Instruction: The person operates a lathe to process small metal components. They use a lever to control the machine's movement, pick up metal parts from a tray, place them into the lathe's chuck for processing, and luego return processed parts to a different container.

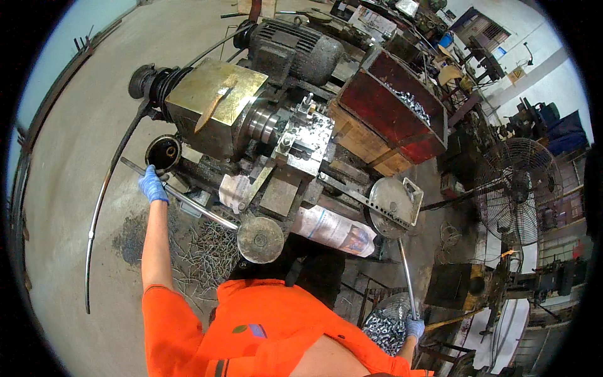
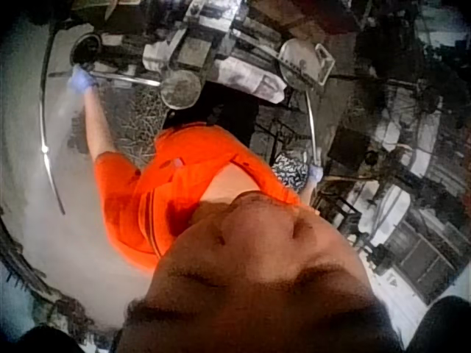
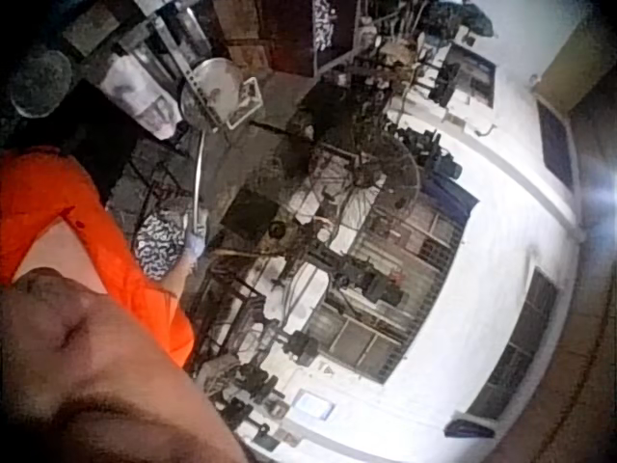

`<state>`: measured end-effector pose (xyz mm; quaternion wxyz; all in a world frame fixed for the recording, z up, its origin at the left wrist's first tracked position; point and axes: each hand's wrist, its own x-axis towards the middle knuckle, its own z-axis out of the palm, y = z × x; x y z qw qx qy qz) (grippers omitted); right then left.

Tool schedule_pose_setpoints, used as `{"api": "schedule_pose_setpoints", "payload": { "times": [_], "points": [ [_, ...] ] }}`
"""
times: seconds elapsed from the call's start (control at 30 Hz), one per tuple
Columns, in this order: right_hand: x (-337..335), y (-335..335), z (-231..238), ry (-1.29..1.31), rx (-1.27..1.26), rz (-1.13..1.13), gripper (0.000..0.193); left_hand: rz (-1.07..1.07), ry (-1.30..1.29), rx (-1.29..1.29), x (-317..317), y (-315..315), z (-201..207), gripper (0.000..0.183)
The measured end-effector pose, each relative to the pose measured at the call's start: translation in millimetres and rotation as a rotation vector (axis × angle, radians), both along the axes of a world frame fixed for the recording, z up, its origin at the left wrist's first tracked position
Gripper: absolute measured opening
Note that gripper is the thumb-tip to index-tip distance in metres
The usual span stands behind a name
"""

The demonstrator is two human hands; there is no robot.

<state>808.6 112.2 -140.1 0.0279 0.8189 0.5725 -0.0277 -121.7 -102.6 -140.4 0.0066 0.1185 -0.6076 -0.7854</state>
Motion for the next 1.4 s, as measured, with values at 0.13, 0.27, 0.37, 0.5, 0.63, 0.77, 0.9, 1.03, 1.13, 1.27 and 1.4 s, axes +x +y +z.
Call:
{"api": "schedule_pose_setpoints", "payload": {
  "times": [0.13,0.27,0.37,0.5,0.63,0.77,0.9,1.03,1.13,1.27,1.4],
  "points": [
    [-40.1,4.5,22.8,-0.026,-0.174,-0.162,0.053,-0.007,-0.004,0.004,14.3,-5.2,-4.9,0.017],
    [-18.6,-3.4,12.1,0.017,-0.044,-0.121,0.053,-0.038,0.027,-0.003,19.6,2.4,-4.6,0.020],
    [-19.8,-5.5,9.2,-0.005,0.037,-0.107,0.050,-0.030,0.015,-0.009,13.6,-2.4,-10.6,0.021],
    [-46.0,-10.6,29.9,-0.029,0.013,-0.202,0.049,-0.015,0.006,-0.035,21.3,0.8,-1.1,0.021],
    [-42.1,-11.7,26.3,-0.030,0.018,-0.225,0.050,-0.013,-0.003,-0.055,21.2,1.9,0.6,0.020],
    [-29.2,-9.3,13.2,-0.049,0.012,-0.195,0.052,-0.013,0.016,-0.023,19.0,-0.5,-4.5,0.020],
    [12.5,-6.3,-20.7,-0.086,0.133,-0.074,0.050,-0.017,0.016,-0.011,14.9,1.8,-10.8,0.019],
    [-7.4,-7.0,-14.5,-0.062,0.120,-0.153,0.048,0.014,0.017,-0.033,11.4,-3.4,-11.7,0.020],
    [-45.9,-15.6,21.2,-0.086,0.040,-0.230,0.048,0.003,0.006,-0.014,12.2,-1.7,-11.9,0.019],
    [-49.3,-21.2,24.3,-0.121,0.060,-0.256,0.047,0.012,0.029,0.005,17.6,4.1,-5.6,0.021],
    [-46.5,-22.4,21.5,-0.083,0.069,-0.246,0.047,-0.009,0.023,0.014,15.8,1.4,-7.1,0.019]
  ]
}}
